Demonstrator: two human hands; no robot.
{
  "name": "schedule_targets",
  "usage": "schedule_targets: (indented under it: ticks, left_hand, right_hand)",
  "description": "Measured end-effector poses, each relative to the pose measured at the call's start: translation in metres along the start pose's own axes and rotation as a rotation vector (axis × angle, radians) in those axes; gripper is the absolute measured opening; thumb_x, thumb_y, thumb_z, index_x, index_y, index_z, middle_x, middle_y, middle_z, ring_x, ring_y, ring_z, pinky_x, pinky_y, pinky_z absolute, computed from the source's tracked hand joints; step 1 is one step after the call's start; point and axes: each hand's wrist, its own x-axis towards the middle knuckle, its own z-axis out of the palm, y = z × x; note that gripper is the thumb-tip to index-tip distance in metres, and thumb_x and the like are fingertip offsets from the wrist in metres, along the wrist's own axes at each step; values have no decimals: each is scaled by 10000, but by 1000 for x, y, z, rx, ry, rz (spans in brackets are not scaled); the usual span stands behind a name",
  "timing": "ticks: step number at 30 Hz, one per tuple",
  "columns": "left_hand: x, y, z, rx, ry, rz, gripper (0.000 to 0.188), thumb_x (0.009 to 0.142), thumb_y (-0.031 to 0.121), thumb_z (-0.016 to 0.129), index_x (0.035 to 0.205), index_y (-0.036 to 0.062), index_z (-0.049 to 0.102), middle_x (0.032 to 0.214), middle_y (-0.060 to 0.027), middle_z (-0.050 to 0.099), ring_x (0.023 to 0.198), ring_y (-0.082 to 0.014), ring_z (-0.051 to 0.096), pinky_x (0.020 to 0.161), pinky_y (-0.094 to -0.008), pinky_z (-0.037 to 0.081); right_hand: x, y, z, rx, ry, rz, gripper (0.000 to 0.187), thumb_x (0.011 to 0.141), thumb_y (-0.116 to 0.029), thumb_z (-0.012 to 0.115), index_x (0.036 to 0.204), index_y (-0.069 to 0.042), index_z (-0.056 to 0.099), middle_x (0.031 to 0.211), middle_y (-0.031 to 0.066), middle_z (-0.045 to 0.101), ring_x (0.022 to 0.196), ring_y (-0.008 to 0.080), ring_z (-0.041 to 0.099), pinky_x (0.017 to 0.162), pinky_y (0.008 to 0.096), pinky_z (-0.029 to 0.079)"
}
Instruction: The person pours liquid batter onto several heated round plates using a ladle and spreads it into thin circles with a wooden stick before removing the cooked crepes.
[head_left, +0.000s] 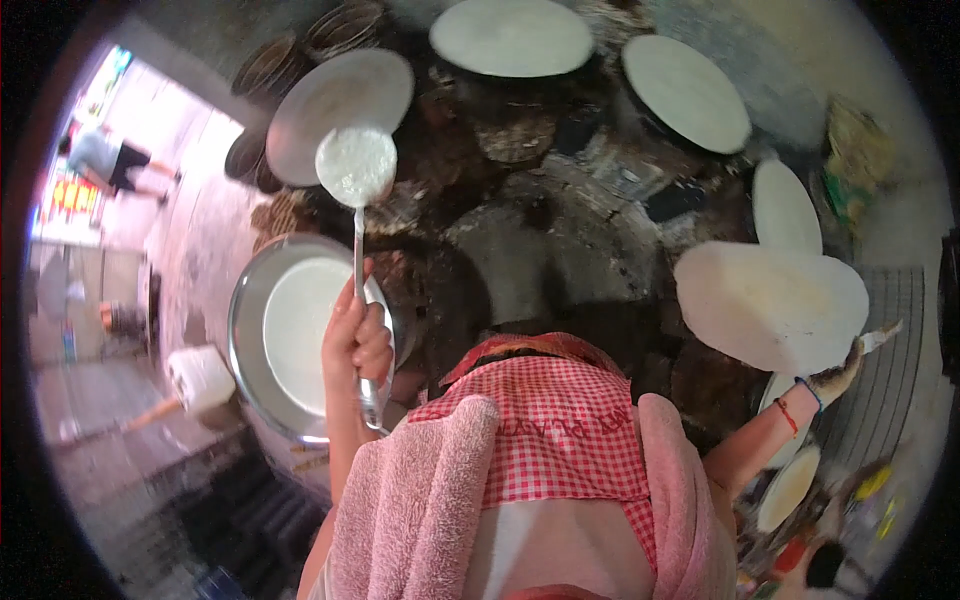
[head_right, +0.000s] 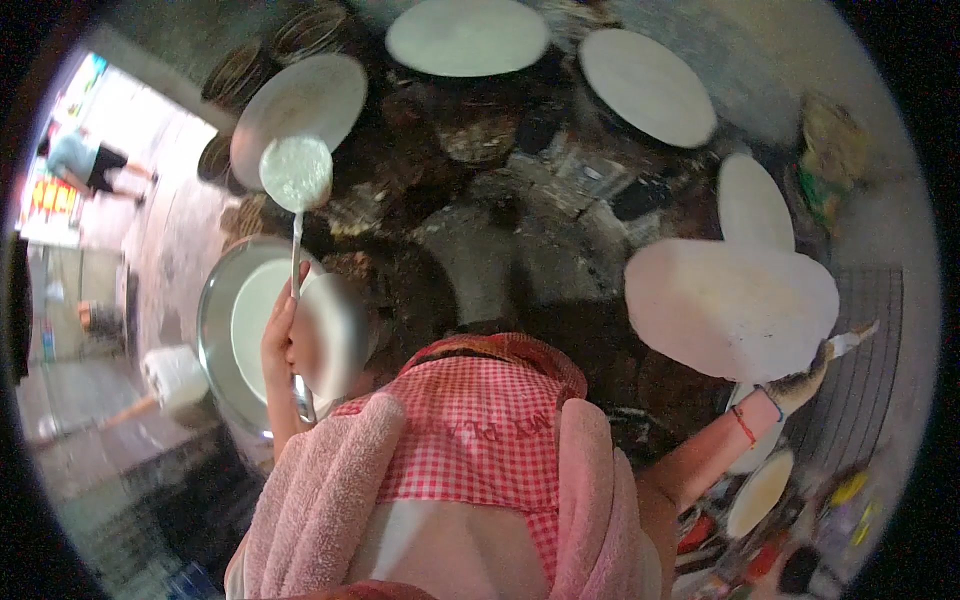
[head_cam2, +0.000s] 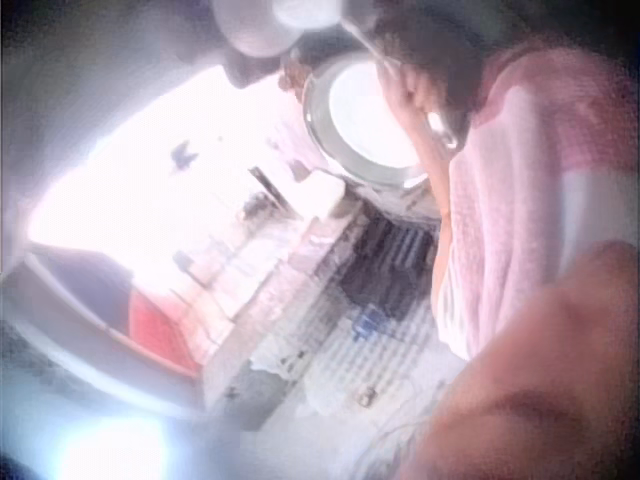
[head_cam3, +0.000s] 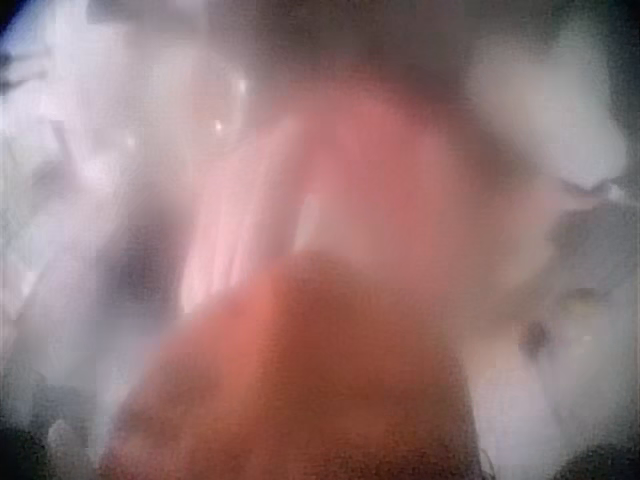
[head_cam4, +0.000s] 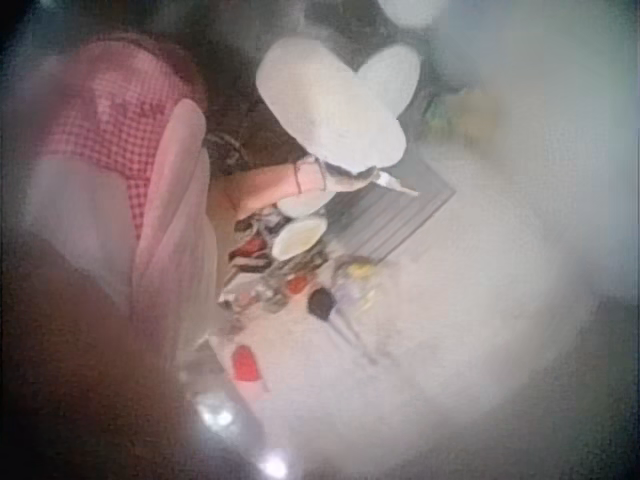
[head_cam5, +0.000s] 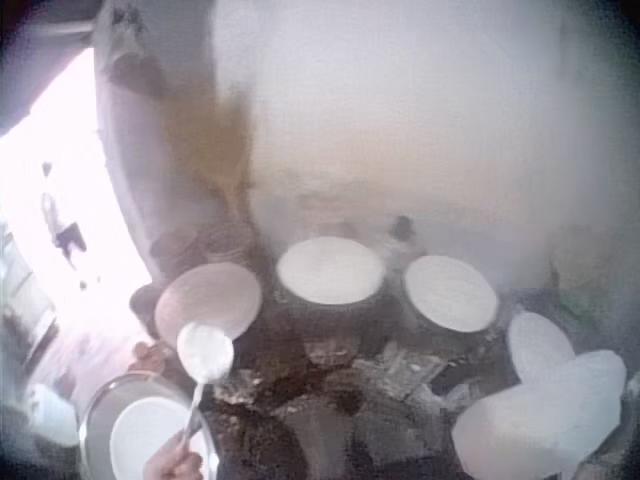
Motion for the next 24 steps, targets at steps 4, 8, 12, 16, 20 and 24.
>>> schedule_targets:
  ticks: [4,8,12,16,20,24]
  left_hand:
    - [0,-95,104,368,-115,-171,588,1072,157,497,1619,180,284,631,41,301,429,-53,258,371,-220,243]
    - [29,-191,178,-385,-344,-894,570,1088,123,425,1628,119,242,745,9,354,495,-61,334,388,-229,317]
    - [8,-312,213,-588,-158,-1063,542,1132,179,280,1617,-21,148,792,-29,400,545,-108,404,427,-259,372]
    - [-7,-421,261,-344,-120,-1152,544,1132,183,279,1616,-25,145,795,-32,404,548,-111,408,431,-262,381]
    - [-14,-472,312,-231,-121,-1232,547,1131,188,278,1615,-28,142,797,-35,408,551,-113,412,435,-265,390]
    - [-14,-507,361,-179,-148,-1265,549,1131,193,278,1613,-32,139,800,-37,412,554,-116,416,439,-268,399]
  right_hand:
    - [31,-111,-116,93,200,-22,451,1006,-329,609,1346,-32,624,1367,122,634,1265,291,589,1070,452,474]
    - [114,-193,-232,44,248,-213,485,973,-343,649,1362,-55,629,1369,119,636,1264,280,585,1096,423,453]
    - [232,-248,-338,141,173,-333,499,922,-338,679,1333,-61,620,1267,113,658,1158,289,619,1010,413,484]
    - [286,-327,-489,236,202,-398,497,858,-337,721,1275,-87,622,1089,94,708,1001,291,669,883,409,531]
    - [228,-345,-563,273,445,-460,382,896,-351,684,1162,-78,658,951,78,706,864,251,675,749,394,563]
    - [214,-256,-772,152,778,-275,289,952,-430,650,1011,-149,682,776,57,652,645,253,636,537,380,529]
